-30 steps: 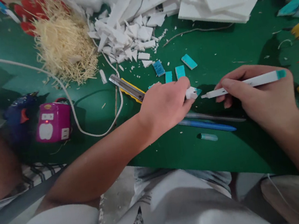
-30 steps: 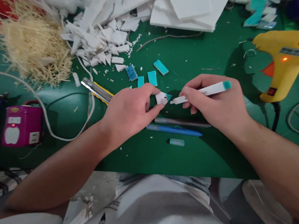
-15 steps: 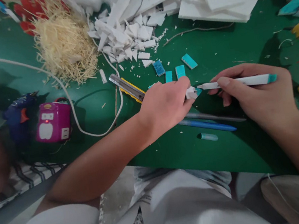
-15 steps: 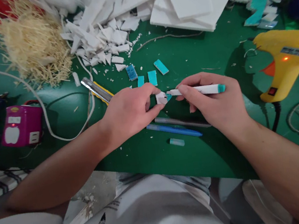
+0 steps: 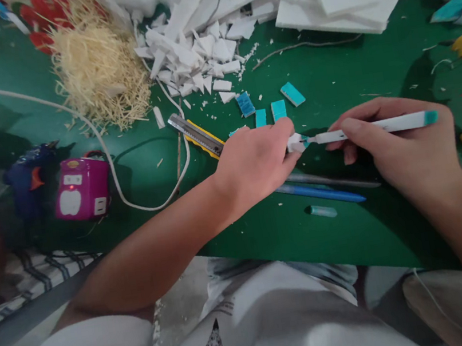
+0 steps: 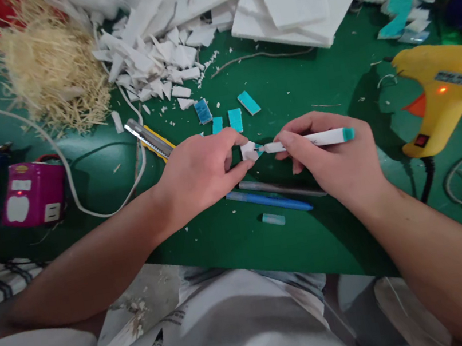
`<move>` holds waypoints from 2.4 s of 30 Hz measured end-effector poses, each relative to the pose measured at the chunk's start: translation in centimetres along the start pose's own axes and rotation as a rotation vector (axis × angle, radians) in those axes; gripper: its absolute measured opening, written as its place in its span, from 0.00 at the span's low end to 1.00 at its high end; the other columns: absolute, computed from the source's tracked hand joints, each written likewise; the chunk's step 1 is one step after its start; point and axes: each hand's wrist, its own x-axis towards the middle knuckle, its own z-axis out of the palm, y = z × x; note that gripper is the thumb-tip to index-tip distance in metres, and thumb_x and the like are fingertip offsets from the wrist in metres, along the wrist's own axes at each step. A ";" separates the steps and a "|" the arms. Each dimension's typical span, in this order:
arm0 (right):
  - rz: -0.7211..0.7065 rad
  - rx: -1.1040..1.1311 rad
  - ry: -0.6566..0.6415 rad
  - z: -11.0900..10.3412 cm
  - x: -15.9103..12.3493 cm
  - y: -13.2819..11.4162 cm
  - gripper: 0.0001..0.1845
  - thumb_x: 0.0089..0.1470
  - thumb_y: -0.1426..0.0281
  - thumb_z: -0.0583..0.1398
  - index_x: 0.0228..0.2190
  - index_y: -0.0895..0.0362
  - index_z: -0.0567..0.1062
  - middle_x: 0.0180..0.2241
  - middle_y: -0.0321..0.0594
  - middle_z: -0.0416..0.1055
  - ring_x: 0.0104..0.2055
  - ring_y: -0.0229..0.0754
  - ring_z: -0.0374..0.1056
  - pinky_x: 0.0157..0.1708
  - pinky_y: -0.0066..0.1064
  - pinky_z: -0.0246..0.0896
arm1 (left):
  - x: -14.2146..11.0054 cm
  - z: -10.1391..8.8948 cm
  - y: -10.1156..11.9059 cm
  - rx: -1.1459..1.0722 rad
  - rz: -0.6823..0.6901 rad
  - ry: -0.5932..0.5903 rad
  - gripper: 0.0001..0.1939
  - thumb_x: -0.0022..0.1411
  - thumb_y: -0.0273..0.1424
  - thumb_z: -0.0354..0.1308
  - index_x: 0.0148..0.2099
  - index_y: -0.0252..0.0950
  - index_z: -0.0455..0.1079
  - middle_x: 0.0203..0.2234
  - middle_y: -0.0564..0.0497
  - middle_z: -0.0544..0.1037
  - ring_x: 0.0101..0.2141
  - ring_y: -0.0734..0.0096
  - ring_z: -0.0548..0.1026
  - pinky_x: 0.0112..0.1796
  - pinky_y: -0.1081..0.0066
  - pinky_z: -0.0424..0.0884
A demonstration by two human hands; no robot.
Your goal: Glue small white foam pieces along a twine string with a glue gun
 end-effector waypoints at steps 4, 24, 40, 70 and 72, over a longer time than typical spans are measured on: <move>0.026 -0.029 -0.014 0.0 0.0 -0.2 0.06 0.49 0.63 0.72 0.25 0.50 0.84 0.21 0.34 0.79 0.17 0.36 0.66 0.17 0.29 0.59 | -0.1 0.1 0.0 -0.005 -0.003 0.006 0.14 0.77 0.38 0.58 0.55 0.36 0.78 0.26 0.54 0.80 0.29 0.64 0.80 0.40 0.66 0.72; -0.031 -0.041 -0.018 -0.1 0.0 1.0 0.08 0.54 0.60 0.73 0.27 0.48 0.85 0.22 0.33 0.77 0.18 0.37 0.63 0.17 0.32 0.56 | 0.0 0.0 0.0 -0.003 -0.010 -0.010 0.13 0.77 0.37 0.59 0.55 0.36 0.78 0.26 0.54 0.80 0.29 0.63 0.80 0.37 0.66 0.69; 0.006 -0.041 -0.036 -0.2 -0.1 -0.4 0.09 0.54 0.61 0.72 0.26 0.49 0.84 0.19 0.33 0.74 0.18 0.37 0.64 0.18 0.31 0.58 | 0.1 0.1 0.0 0.018 0.001 0.009 0.13 0.78 0.36 0.57 0.54 0.36 0.78 0.25 0.56 0.79 0.27 0.68 0.77 0.34 0.69 0.66; -0.034 -0.042 -0.028 -0.5 -0.1 0.3 0.09 0.58 0.61 0.71 0.28 0.52 0.84 0.25 0.36 0.79 0.19 0.34 0.67 0.19 0.30 0.61 | -0.4 -0.1 -0.9 0.116 0.041 0.059 0.18 0.72 0.43 0.67 0.55 0.37 0.78 0.31 0.53 0.81 0.38 0.59 0.83 0.42 0.65 0.67; -0.032 -0.048 -0.032 -0.5 -0.2 0.2 0.10 0.59 0.61 0.71 0.28 0.52 0.84 0.25 0.36 0.79 0.19 0.34 0.67 0.19 0.30 0.61 | -0.4 -0.2 -0.9 0.119 0.049 0.051 0.16 0.73 0.41 0.66 0.54 0.37 0.78 0.31 0.53 0.81 0.39 0.59 0.83 0.42 0.65 0.66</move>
